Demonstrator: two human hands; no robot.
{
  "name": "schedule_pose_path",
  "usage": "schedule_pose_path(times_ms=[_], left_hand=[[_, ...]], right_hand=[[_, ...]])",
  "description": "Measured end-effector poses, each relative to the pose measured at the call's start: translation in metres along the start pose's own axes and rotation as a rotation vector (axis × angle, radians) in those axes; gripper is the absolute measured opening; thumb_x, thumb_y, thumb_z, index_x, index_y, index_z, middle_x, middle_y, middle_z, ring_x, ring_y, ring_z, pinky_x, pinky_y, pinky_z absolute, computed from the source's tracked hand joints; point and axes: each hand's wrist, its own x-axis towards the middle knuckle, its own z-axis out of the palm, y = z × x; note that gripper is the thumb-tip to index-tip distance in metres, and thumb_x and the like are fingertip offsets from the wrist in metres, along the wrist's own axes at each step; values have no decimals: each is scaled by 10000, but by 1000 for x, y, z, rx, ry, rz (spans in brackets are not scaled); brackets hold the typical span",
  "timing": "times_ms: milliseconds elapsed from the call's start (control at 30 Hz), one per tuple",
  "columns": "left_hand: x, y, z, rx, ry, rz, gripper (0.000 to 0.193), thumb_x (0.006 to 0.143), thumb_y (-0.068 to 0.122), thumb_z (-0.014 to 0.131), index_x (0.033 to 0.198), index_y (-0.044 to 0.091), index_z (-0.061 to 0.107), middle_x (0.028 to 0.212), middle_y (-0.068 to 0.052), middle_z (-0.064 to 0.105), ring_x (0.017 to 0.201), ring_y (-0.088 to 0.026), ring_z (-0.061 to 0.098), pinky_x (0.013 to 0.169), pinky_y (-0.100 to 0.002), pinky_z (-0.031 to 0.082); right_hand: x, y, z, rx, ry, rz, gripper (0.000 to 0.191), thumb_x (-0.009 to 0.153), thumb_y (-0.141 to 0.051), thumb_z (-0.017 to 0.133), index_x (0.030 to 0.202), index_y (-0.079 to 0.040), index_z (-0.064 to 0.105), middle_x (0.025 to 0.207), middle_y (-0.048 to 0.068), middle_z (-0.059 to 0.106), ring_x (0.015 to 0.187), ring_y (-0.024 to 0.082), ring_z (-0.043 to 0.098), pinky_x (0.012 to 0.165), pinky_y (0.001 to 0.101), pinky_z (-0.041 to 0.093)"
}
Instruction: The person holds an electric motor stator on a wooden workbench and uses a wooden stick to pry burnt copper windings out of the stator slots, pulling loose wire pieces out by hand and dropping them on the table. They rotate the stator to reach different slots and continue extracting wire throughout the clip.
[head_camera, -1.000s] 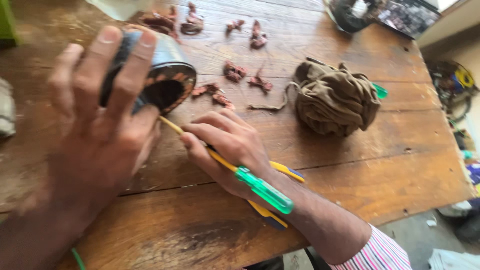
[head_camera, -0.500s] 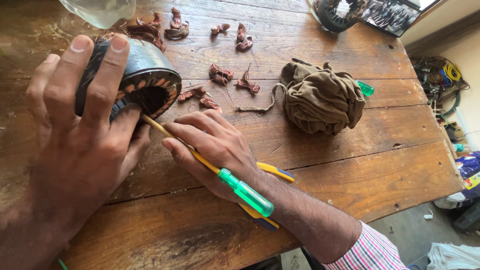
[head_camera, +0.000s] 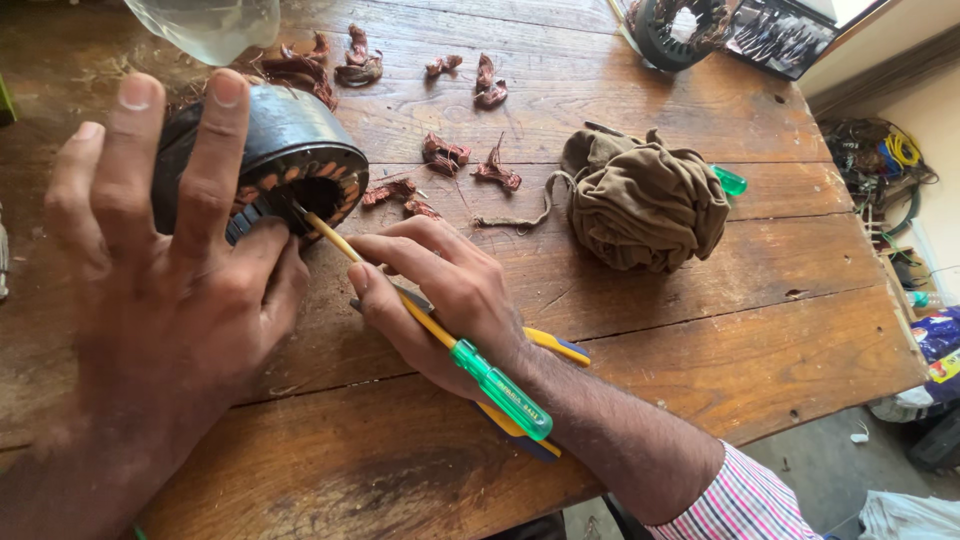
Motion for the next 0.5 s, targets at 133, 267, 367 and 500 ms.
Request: schedule_pose_path(times_ms=[133,267,367,500], left_hand=[[-2,1,4,-49,-3,-23,331,961,334,797,1164,75,833,1723,-158,282,1555,-409,194,1218,-620,328],[-4,0,5,-38,3,-23,330,940,302,771,1161,65,834,1744,-143,269,1563,-400,192,1209,-602,325],[-5,-1,7,-36,7,-23,306,941,304,781,1127,65,830,1745,-131,276,1535,-385,196,1205,-592,327],[-6,-2,8,-24,30,-11,288,963,307,811,1039,29,811,1718,-124,294,1524,-367,204,1209,-582,333]], right_hand=[[0,-1,0,-9,-2,-27,220,1051,-162,668,1235,-45,693,1083,121,706,974,259,723,861,370,598],[0,-1,0,-5,-2,-22,220,1049,-163,672,1234,-44,693,1076,120,705,966,260,720,854,371,599],[-1,-1,0,-1,-7,-32,222,1058,-163,670,1242,-39,684,1085,122,702,977,264,720,864,374,597],[-1,-1,0,-5,-7,-23,225,1052,-161,668,1243,-44,685,1076,117,705,954,255,725,851,369,600]])
